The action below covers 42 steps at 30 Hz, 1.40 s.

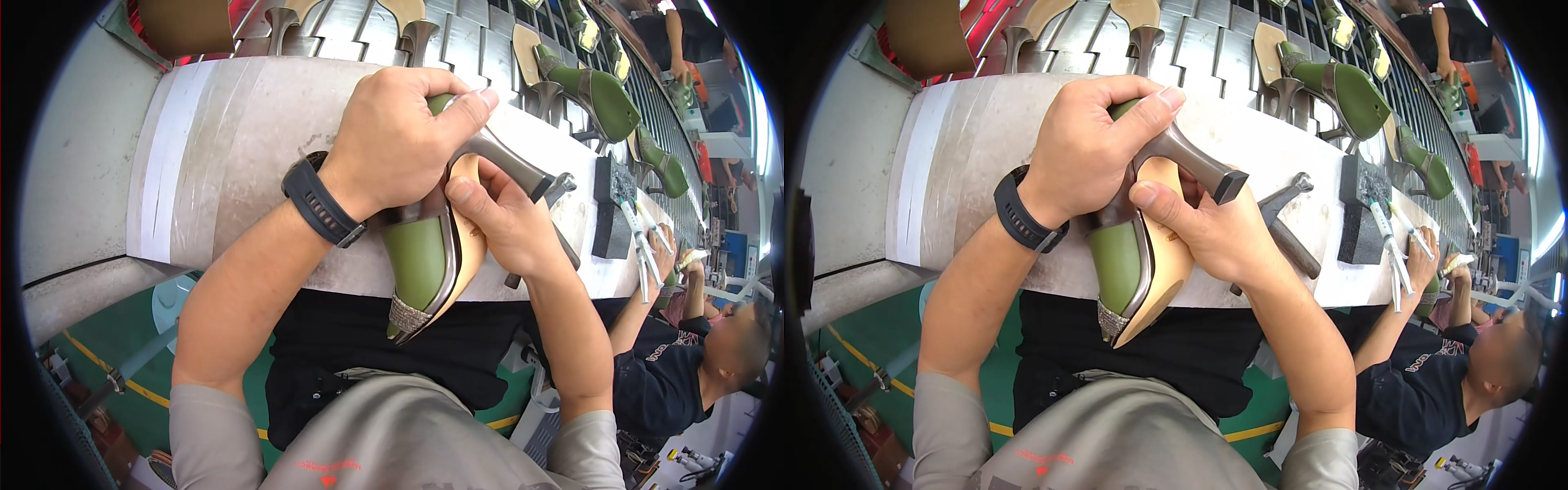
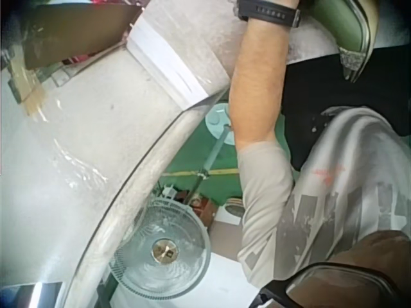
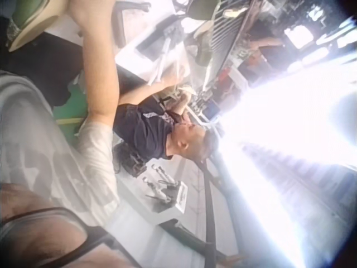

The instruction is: The person assembles high-heeled shoes by taking shoe uppers and soles from a conveyor, aligning and pressing the soles and heels onto the shoe uppers by hand, hammering the edges with a hammer, and placing the assembled shoes back onto the conveyor.

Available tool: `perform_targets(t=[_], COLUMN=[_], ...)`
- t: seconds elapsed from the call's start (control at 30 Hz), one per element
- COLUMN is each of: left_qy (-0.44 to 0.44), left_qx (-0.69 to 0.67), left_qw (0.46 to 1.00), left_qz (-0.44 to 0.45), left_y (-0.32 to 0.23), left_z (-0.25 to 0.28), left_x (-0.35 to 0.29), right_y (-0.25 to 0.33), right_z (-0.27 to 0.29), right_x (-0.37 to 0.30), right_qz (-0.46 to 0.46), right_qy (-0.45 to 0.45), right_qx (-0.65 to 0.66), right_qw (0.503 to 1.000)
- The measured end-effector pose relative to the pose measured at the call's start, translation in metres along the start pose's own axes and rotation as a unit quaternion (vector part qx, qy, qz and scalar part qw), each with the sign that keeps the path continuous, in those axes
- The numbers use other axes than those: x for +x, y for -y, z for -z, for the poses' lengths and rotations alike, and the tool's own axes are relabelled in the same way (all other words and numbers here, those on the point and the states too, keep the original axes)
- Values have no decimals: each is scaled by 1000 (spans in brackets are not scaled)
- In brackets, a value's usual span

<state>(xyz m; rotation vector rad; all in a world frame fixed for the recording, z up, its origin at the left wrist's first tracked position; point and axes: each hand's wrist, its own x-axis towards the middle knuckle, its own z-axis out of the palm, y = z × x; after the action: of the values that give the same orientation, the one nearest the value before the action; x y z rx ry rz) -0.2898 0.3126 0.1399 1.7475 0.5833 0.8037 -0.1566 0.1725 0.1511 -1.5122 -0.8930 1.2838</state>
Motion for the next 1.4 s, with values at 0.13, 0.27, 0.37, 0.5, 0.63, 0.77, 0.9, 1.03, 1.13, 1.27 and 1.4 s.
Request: perform_targets(t=[0.13, 0.27, 0.37, 0.5, 0.63, 0.77, 0.9, 1.03, 1.13, 1.27, 1.4], left_qy=[-6, -6, -9, -5, -18, -12, 9, -59, -153, -111, -18], left_qx=[0, 34, 36, 40, 26, 48, 48, -72, -62, -72, 166], left_qw=[1000, 999, 999, 999, 999, 999, 999, 995, 986, 991, 979], left_qz=[-8, 16, 0, -3, -7, -5, 4, -16, 24, 15, -114], left_y=[-1, -4, -4, -3, -1, -3, -3, 9, 10, -19, -30], left_z=[-3, -1, -3, 0, -2, -3, 3, 22, 56, 79, 93], left_x=[1, 2, 3, 2, 1, 2, 3, 3, -25, -113, -130], right_y=[15, 17, 11, 3, -3, -5, 4, 26, 51, 49, 44], right_z=[-10, -9, -8, -3, -4, -16, -14, -17, -21, -17, -22], right_x=[-9, -13, -14, -18, -50, -60, -24, 4, 8, -10, -30], right_qz=[25, 49, 67, -8, 6, -37, -44, 34, 112, 272, 371], right_qy=[-22, -38, -31, -24, 46, -17, -44, -37, -69, -62, -45], right_qx=[-63, -165, -140, -49, 103, 113, 51, -63, -268, -414, -485], right_qw=[997, 984, 987, 998, 994, 993, 997, 997, 954, 866, 791])
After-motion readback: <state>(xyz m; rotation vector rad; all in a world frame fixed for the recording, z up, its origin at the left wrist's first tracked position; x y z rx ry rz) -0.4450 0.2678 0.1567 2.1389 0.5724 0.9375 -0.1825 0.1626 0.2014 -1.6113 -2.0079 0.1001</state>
